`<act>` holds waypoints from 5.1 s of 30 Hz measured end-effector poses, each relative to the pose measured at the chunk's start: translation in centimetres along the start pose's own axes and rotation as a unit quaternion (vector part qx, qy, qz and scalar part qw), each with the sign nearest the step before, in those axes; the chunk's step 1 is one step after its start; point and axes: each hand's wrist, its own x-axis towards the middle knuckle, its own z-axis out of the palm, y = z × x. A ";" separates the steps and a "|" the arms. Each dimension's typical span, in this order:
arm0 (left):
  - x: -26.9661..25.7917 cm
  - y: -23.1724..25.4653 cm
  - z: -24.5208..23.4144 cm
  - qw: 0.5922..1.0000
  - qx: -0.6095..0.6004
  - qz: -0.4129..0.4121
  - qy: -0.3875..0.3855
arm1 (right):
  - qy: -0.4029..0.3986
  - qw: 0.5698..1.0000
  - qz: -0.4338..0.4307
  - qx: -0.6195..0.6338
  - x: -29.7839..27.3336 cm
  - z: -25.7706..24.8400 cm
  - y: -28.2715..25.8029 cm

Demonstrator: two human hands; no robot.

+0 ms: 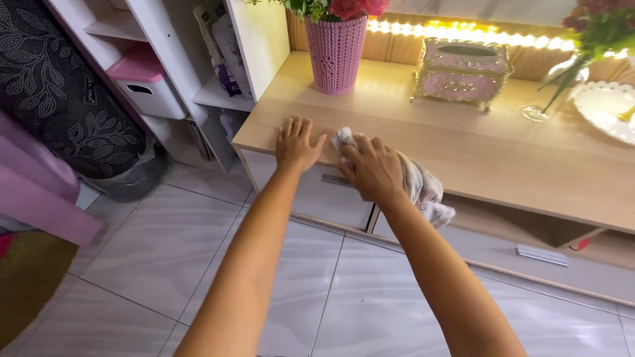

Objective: Clean the surfaces and shelves of a wooden console or cabinet using a cloth.

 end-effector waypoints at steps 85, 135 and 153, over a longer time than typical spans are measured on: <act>-0.9 -8.4 -5.6 0.983 -0.026 -0.132 -0.122 | 0.034 0.932 -0.229 -0.278 0.7 25.7 -11.7; 0.0 -8.6 -5.8 0.967 -0.005 -0.160 -0.197 | 0.018 0.929 -0.272 -0.250 -1.5 21.2 -6.4; -1.1 -8.1 -6.0 0.978 -0.018 -0.137 -0.154 | 0.030 0.972 -0.044 -0.230 -13.7 18.7 5.7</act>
